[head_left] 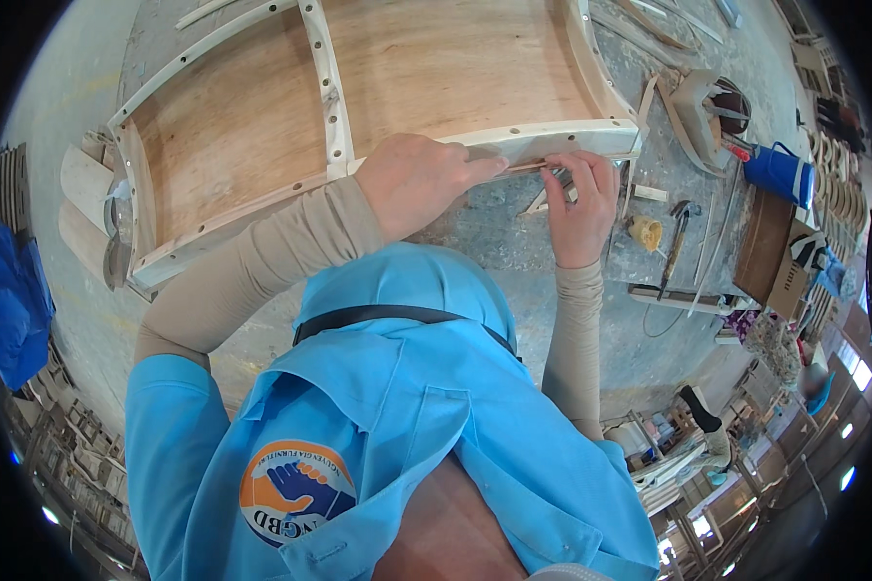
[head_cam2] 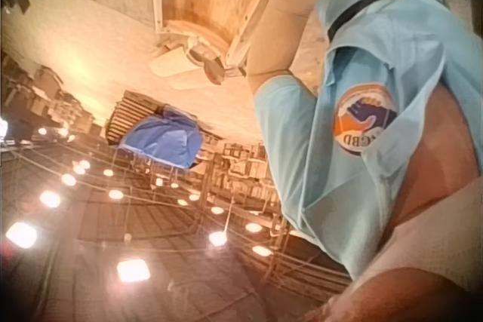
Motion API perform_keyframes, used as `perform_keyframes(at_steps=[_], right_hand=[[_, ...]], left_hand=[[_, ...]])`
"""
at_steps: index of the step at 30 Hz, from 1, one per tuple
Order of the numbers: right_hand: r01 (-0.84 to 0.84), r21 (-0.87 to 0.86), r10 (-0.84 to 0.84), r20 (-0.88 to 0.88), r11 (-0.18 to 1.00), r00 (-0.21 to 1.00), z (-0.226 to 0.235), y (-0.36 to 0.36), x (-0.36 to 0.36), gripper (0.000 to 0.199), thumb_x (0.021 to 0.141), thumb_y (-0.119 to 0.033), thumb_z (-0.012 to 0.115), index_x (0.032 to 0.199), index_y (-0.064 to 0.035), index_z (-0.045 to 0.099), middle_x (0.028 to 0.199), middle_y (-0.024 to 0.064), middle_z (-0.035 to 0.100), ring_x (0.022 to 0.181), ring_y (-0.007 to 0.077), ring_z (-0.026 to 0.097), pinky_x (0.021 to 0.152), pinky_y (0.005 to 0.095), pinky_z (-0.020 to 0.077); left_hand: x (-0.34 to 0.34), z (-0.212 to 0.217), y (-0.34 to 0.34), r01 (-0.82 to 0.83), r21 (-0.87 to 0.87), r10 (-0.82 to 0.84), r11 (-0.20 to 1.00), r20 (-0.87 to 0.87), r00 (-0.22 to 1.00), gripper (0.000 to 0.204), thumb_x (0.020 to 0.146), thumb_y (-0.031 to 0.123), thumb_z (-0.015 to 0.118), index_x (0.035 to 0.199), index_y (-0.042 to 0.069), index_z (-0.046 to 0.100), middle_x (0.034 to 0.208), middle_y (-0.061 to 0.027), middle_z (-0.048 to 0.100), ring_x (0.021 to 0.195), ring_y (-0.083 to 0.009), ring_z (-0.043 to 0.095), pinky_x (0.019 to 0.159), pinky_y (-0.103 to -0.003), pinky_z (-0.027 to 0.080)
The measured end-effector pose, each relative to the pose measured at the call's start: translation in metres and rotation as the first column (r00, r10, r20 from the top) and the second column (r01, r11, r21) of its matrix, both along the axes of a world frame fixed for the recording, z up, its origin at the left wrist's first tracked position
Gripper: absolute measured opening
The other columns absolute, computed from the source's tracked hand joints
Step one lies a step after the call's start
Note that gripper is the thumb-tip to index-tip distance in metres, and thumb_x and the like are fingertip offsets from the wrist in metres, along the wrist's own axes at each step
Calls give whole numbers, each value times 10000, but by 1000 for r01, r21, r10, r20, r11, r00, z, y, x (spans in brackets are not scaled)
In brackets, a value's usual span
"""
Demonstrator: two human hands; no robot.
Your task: The person applies glue to a wooden frame and inserts thin wooden strips into the grooves. They use a utility knife to trim the excess length of the strips flush with the frame edges. The person repeats this process for multiple strips along the frame.
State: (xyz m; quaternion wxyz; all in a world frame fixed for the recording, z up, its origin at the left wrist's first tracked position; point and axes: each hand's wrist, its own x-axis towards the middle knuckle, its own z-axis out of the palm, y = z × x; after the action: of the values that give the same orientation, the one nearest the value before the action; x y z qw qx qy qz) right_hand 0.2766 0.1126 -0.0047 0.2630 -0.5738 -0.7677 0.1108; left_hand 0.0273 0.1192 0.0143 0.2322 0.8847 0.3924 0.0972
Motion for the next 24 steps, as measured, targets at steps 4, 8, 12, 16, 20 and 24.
perform_keyframes(at_steps=[4,8,12,16,20,24], right_hand=[[2,16,-2,19,1000,1000,0,0,-1,215,762,-72,775,959,-111,698,1003,73,599,956,297,560,849,419,437],[-13,12,13,-2,1000,1000,3,0,-7,215,761,-79,776,959,-116,701,991,65,584,948,289,547,841,417,431],[-53,-22,54,13,998,998,4,-1,-9,208,760,-92,779,952,-124,706,970,58,573,935,286,534,830,413,424],[-77,-22,78,38,997,996,4,-2,-10,199,757,-107,785,939,-136,711,965,55,574,938,286,529,832,412,416],[-86,-20,86,47,996,995,6,-1,-12,185,758,-119,788,927,-143,714,968,49,581,950,281,529,847,414,411],[-93,-28,94,30,995,995,4,-1,-13,179,762,-124,787,925,-148,717,974,42,587,955,278,530,854,412,410]], left_hand=[[-4,5,-3,-5,-5,5,1000,-44,999,501,893,209,624,1389,215,558,757,-68,597,645,-239,641,561,-366,529],[-4,10,-5,-17,0,17,1000,-46,999,544,863,137,610,1397,226,555,737,-63,577,631,-237,633,546,-363,520],[-7,8,-6,-18,17,19,1000,-32,999,562,858,120,604,1405,232,550,719,-56,558,618,-234,623,532,-360,509],[-8,11,-7,-15,15,16,1000,-46,999,565,854,119,603,1404,235,553,712,-49,551,612,-223,618,518,-352,498],[-11,9,-8,-19,25,20,999,-54,998,569,848,109,600,1401,236,558,712,-44,551,610,-214,617,512,-349,494],[-23,11,-9,-4,10,4,1000,-51,999,561,850,103,594,1396,229,565,712,-42,549,610,-215,613,520,-350,497]])
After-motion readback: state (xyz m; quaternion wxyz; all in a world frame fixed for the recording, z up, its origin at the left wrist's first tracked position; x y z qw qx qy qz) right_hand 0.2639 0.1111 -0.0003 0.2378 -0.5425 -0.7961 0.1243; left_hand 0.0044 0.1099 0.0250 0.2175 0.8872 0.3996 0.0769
